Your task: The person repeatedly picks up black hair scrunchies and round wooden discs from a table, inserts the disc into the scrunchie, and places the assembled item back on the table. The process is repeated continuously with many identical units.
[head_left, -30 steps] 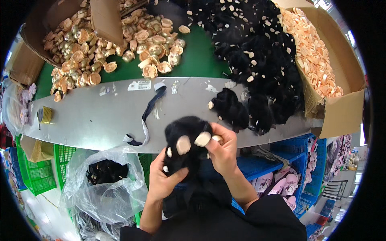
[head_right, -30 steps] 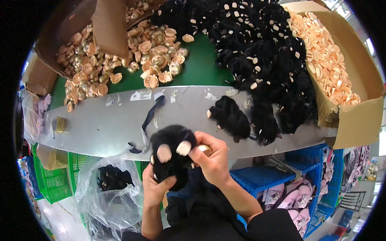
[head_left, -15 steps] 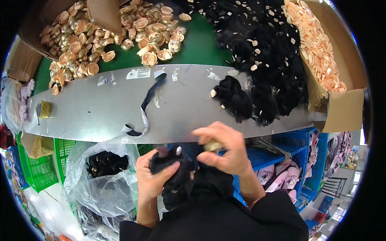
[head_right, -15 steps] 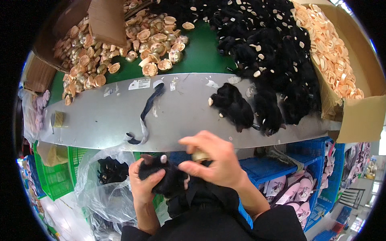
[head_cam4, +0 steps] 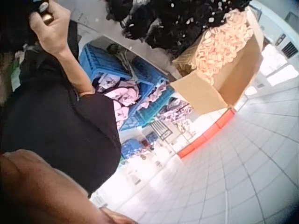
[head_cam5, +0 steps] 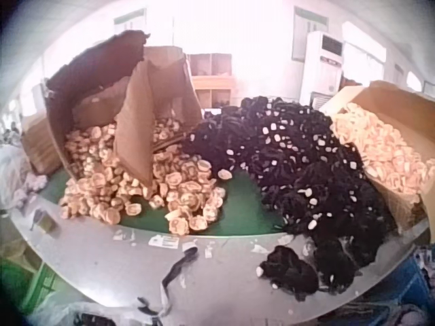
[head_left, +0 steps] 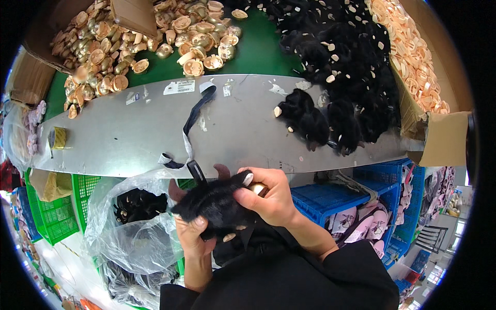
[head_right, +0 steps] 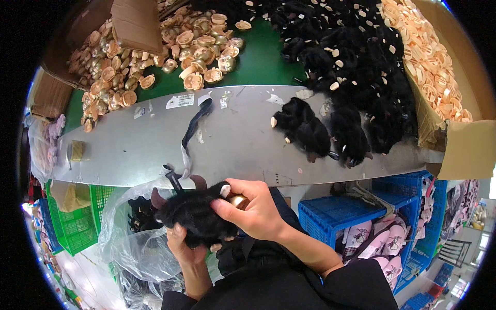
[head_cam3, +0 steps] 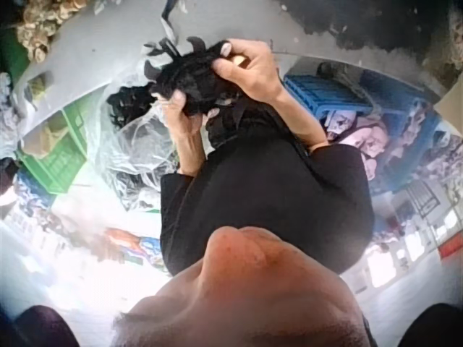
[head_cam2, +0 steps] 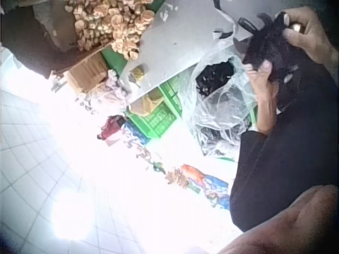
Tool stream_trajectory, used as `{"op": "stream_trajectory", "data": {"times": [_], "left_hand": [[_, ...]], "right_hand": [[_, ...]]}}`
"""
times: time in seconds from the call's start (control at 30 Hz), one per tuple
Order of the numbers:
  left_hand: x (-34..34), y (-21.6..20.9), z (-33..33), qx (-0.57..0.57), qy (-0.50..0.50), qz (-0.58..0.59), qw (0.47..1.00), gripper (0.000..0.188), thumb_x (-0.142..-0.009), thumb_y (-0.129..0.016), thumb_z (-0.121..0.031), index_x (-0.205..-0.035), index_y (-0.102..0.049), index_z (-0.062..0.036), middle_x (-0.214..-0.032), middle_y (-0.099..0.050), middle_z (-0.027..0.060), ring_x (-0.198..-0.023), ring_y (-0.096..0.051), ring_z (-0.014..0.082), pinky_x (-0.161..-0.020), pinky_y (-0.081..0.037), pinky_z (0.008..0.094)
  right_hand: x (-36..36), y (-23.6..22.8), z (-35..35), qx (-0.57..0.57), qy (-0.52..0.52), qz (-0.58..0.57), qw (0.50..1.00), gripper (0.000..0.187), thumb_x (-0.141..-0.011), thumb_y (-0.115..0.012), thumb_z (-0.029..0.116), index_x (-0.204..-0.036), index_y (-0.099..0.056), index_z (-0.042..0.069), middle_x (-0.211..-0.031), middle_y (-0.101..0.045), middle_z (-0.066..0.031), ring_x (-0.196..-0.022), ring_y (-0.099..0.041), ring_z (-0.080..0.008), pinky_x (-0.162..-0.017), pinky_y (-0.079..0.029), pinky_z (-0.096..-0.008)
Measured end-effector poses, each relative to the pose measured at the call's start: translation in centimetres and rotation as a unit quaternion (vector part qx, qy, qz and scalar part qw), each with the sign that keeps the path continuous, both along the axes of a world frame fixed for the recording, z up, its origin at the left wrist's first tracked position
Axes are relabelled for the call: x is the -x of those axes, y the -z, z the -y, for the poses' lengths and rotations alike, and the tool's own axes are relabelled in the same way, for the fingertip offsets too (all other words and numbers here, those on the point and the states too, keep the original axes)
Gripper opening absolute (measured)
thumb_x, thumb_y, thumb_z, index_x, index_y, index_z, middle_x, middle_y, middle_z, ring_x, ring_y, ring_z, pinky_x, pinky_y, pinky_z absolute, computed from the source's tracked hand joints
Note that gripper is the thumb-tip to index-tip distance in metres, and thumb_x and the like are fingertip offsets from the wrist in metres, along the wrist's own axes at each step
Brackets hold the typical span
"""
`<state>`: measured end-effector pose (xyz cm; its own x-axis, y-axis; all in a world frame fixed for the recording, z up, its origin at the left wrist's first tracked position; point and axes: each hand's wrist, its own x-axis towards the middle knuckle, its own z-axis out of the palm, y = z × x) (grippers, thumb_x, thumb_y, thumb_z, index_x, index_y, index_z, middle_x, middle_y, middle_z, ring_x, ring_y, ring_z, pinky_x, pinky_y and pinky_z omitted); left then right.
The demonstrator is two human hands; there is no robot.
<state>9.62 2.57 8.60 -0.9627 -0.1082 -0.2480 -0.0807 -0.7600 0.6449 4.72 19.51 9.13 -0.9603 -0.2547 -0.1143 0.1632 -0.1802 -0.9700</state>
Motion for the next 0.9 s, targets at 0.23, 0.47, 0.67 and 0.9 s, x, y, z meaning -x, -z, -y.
{"op": "stream_trajectory", "data": {"times": [0.23, 0.47, 0.67, 0.9], "left_hand": [[1.5, 0.6, -0.3, 0.024, 0.014, -0.003, 1.0, 0.032, -0.103, -0.061, -0.025, -0.117, -0.062, 0.0047, -0.11, -0.071, 0.0113, -0.096, -0.07, 0.0178, -0.086, -0.057, 0.031], [1.2, -0.4, 0.1, 0.015, 0.021, 0.041, 0.999, 0.048, -0.102, -0.061, -0.04, -0.123, -0.058, 0.0041, -0.115, -0.069, 0.0131, -0.102, -0.07, 0.0218, -0.089, -0.058, 0.0347], [1.6, -1.9, -0.2, 0.106, 0.081, 0.038, 0.99, 0.079, -0.067, -0.095, -0.036, -0.12, -0.062, 0.0118, -0.108, -0.072, 0.015, -0.095, -0.072, 0.0211, -0.083, -0.059, 0.0321], [1.6, -1.3, -1.2, 0.169, 0.016, 0.05, 0.984, 0.03, -0.086, -0.075, 0.0, -0.114, -0.066, 0.0032, -0.102, -0.072, 0.0075, -0.089, -0.069, 0.0162, -0.081, -0.056, 0.0297]], "right_hand": [[-0.4, -1.1, 0.9, -0.008, -0.031, -0.024, 0.999, 0.015, -0.091, -0.072, 0.011, -0.095, -0.068, -0.003, -0.074, -0.06, 0.0016, -0.066, -0.05, -0.0024, -0.058, -0.042, -0.0215], [-0.2, -1.1, 1.2, 0.006, -0.021, 0.039, 0.999, 0.015, -0.092, -0.072, 0.012, -0.091, -0.067, -0.001, -0.07, -0.058, 0.0031, -0.064, -0.049, -0.0015, -0.055, -0.04, -0.0214], [-0.1, -0.4, 1.1, 0.071, 0.031, 0.079, 0.994, 0.021, -0.096, -0.07, 0.019, -0.09, -0.065, 0.0, -0.064, -0.056, 0.0048, -0.055, -0.049, -0.001, -0.049, -0.038, -0.0204], [-0.1, -0.5, 1.0, 0.041, 0.0, 0.08, 0.996, 0.016, -0.095, -0.071, 0.015, -0.096, -0.067, -0.001, -0.072, -0.06, 0.0032, -0.06, -0.054, -0.0019, -0.052, -0.042, -0.0193]]}}
